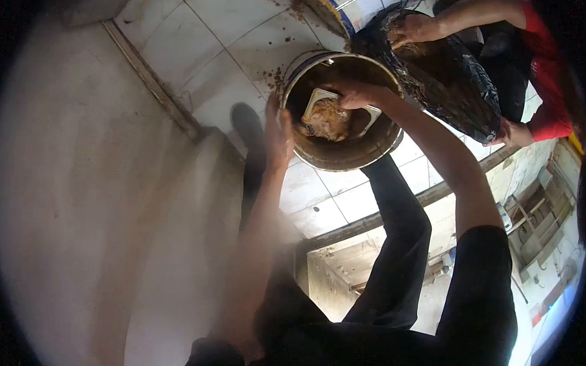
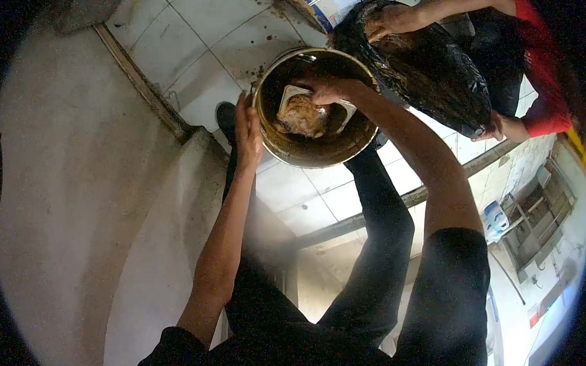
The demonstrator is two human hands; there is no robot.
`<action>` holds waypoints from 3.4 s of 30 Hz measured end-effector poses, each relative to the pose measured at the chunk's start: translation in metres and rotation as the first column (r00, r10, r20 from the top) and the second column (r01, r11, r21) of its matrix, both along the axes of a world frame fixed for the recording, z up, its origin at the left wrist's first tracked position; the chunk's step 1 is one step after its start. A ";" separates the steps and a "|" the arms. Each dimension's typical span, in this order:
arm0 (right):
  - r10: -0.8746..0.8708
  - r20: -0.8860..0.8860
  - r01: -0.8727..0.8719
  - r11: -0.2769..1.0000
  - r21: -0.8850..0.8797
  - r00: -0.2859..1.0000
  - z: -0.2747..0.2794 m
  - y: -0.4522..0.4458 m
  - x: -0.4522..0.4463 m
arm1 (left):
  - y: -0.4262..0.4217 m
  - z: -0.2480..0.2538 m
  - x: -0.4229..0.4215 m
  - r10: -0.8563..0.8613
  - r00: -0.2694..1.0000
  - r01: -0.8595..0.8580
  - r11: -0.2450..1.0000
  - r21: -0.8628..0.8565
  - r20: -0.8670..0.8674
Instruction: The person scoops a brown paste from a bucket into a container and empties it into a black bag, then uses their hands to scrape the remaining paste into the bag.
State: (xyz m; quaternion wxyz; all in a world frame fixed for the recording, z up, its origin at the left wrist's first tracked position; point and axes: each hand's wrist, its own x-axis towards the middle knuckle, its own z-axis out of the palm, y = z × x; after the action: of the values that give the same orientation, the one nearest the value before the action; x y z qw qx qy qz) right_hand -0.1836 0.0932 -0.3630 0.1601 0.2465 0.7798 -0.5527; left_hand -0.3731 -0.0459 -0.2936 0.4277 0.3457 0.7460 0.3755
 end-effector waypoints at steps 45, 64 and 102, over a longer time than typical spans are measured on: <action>-0.794 0.513 0.556 -0.600 -0.575 -0.326 0.018 -0.061 0.252 | 0.232 0.014 0.314 -0.453 0.824 0.561 0.732 -0.386 0.339; -0.980 -0.143 0.987 -0.121 -0.110 -0.136 -0.037 -0.078 0.237 | 0.252 -0.053 0.277 -0.612 0.752 0.611 0.506 -0.609 0.246; -0.438 0.799 0.017 -0.881 -0.474 -0.411 0.071 -0.035 0.175 | 0.316 0.090 0.367 -0.952 0.257 0.455 -0.030 -0.890 0.164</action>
State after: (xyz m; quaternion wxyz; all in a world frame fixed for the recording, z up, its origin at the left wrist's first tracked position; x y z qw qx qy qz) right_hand -0.0086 0.0584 -0.2917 -0.4558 0.4757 -0.3500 -0.6660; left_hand -0.0058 0.2702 -0.2035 0.4411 0.5327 0.5790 -0.4317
